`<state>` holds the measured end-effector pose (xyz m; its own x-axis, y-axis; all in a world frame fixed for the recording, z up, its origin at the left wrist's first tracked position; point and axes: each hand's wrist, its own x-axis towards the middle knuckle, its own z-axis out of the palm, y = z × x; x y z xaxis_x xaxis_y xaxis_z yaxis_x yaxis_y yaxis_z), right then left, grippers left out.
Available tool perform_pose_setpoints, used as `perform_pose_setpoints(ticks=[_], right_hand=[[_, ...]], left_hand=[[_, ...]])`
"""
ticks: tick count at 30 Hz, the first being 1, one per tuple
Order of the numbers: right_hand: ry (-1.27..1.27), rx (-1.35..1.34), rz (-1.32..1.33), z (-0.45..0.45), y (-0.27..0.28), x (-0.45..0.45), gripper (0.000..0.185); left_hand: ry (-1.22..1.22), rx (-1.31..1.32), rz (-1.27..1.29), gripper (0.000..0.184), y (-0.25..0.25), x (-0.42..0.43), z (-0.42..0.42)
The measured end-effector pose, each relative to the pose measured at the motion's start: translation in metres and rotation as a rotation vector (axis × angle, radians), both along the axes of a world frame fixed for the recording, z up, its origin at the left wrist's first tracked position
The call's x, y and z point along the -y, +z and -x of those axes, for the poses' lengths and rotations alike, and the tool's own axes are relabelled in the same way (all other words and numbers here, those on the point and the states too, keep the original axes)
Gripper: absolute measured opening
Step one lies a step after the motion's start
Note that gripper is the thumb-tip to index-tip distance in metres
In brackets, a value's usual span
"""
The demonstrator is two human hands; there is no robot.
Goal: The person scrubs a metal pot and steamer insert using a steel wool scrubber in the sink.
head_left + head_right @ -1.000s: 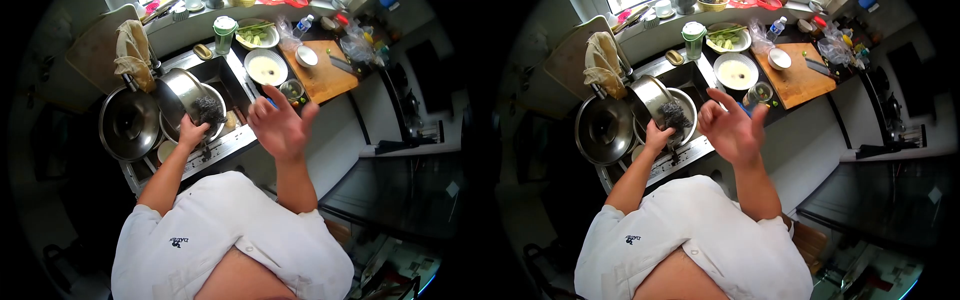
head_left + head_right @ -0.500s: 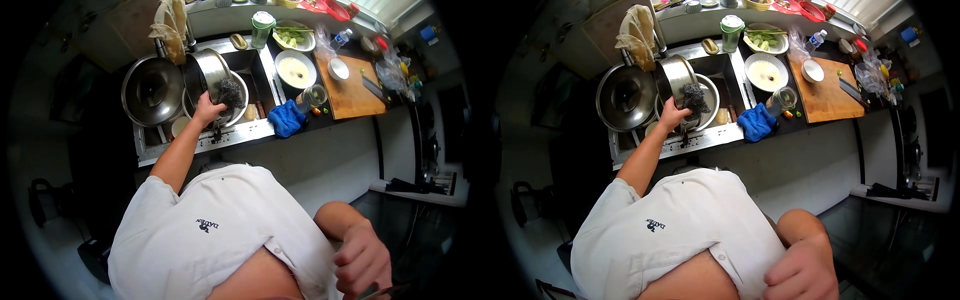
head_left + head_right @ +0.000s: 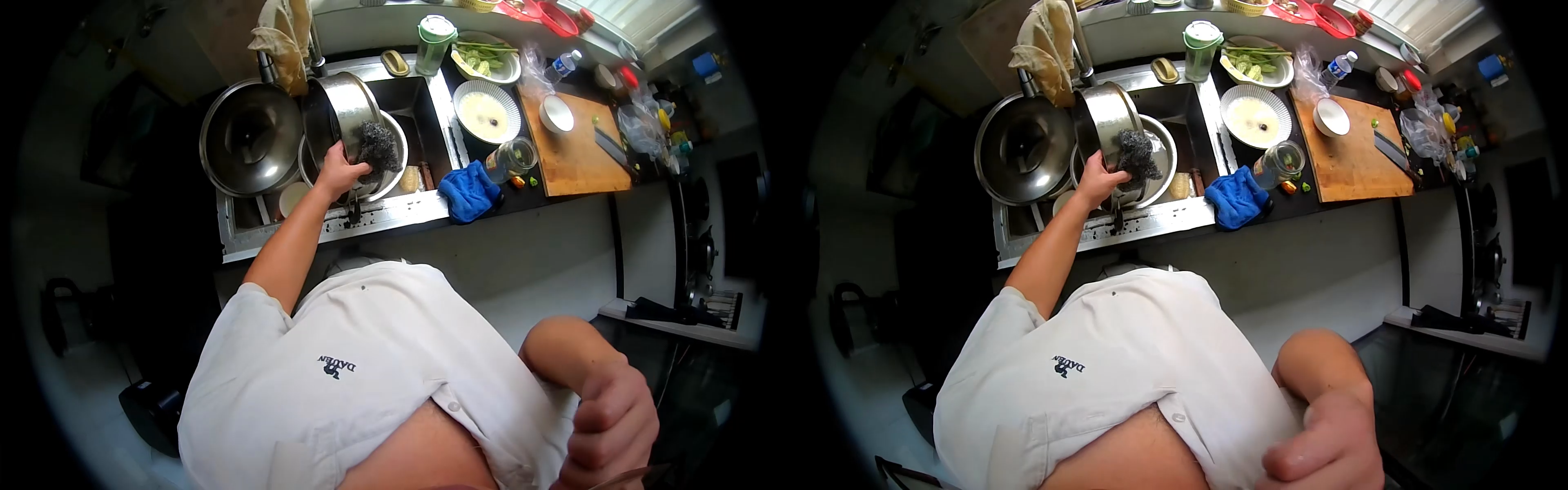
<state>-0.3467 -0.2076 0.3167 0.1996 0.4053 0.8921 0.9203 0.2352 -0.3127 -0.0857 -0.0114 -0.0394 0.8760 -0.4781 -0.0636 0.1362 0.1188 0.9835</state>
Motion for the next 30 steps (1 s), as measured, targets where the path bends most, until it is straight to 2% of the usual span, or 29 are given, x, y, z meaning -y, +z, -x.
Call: perform_pose_setpoints(ticks=[2,4,5,7,11,12,13,14,15,17,19,20,21,22,24,26,27,30], right_hand=[[-0.005,-0.022,0.009,-0.004,-0.004,-0.002,0.023],[-0.118,0.002,-0.044,-0.009,-0.010,-0.008,0.029],[-0.068,-0.051,-0.094,-0.011,-0.013,-0.011,0.033],[-0.090,0.015,-0.225,-0.013,-0.018,-0.017,0.030],[-0.024,0.005,-0.184,-0.040,-0.005,-0.036,0.017],[-0.010,-0.013,-0.166,-0.049,-0.002,-0.043,0.020],[-0.028,-0.035,-0.233,-0.052,-0.006,-0.044,0.016],[-0.183,0.059,-0.192,-0.053,-0.016,-0.040,0.024],[-0.152,-0.029,-0.180,-0.058,-0.027,-0.034,0.029],[-0.271,-0.240,0.032,-0.069,-0.033,-0.013,0.049],[-0.824,-0.391,-0.094,-0.101,-0.076,-0.037,0.028],[-0.849,-0.522,0.079,-0.127,-0.105,-0.027,0.023],[-1.007,-0.859,0.148,-0.143,-0.142,-0.034,0.033],[-1.106,-0.875,0.173,-0.163,-0.193,-0.041,0.035],[-1.491,-0.550,0.499,-0.187,-0.269,-0.053,0.041],[-1.469,-0.674,0.350,-0.202,-0.305,-0.065,0.039],[-1.404,-0.822,0.232,-0.209,-0.313,-0.071,0.035],[-1.475,-0.687,0.140,-0.221,-0.326,-0.079,0.025]], left_hand=[[0.002,-0.013,-0.027,0.052,0.003,-0.001,0.002],[-0.022,-0.025,0.023,0.052,-0.001,0.000,-0.002],[-0.033,-0.032,0.042,0.052,-0.004,-0.002,-0.002],[-0.049,-0.041,0.043,0.052,-0.003,-0.003,-0.003],[-0.070,-0.028,0.024,0.055,-0.005,-0.004,-0.008],[-0.089,-0.033,0.049,0.056,-0.006,-0.006,-0.010],[-0.093,-0.021,0.022,0.056,-0.014,-0.007,-0.012],[-0.099,-0.008,0.000,0.056,-0.019,-0.007,-0.015],[-0.113,-0.004,0.040,0.055,-0.016,-0.006,-0.015],[-0.123,-0.004,0.059,0.053,-0.010,-0.005,-0.015],[-0.149,-0.016,0.011,0.050,-0.011,-0.006,-0.017],[-0.141,-0.009,0.037,0.051,-0.012,-0.006,-0.017],[-0.121,0.011,0.019,0.051,-0.003,-0.006,-0.016],[-0.103,0.031,0.001,0.052,0.006,-0.007,-0.014],[-0.119,0.102,-0.053,0.053,-0.006,-0.008,-0.018],[-0.117,0.060,-0.050,0.053,-0.003,-0.009,-0.016],[-0.276,0.013,-0.122,0.065,-0.004,-0.013,-0.023],[-0.347,0.073,0.100,0.071,-0.001,-0.017,-0.034]])
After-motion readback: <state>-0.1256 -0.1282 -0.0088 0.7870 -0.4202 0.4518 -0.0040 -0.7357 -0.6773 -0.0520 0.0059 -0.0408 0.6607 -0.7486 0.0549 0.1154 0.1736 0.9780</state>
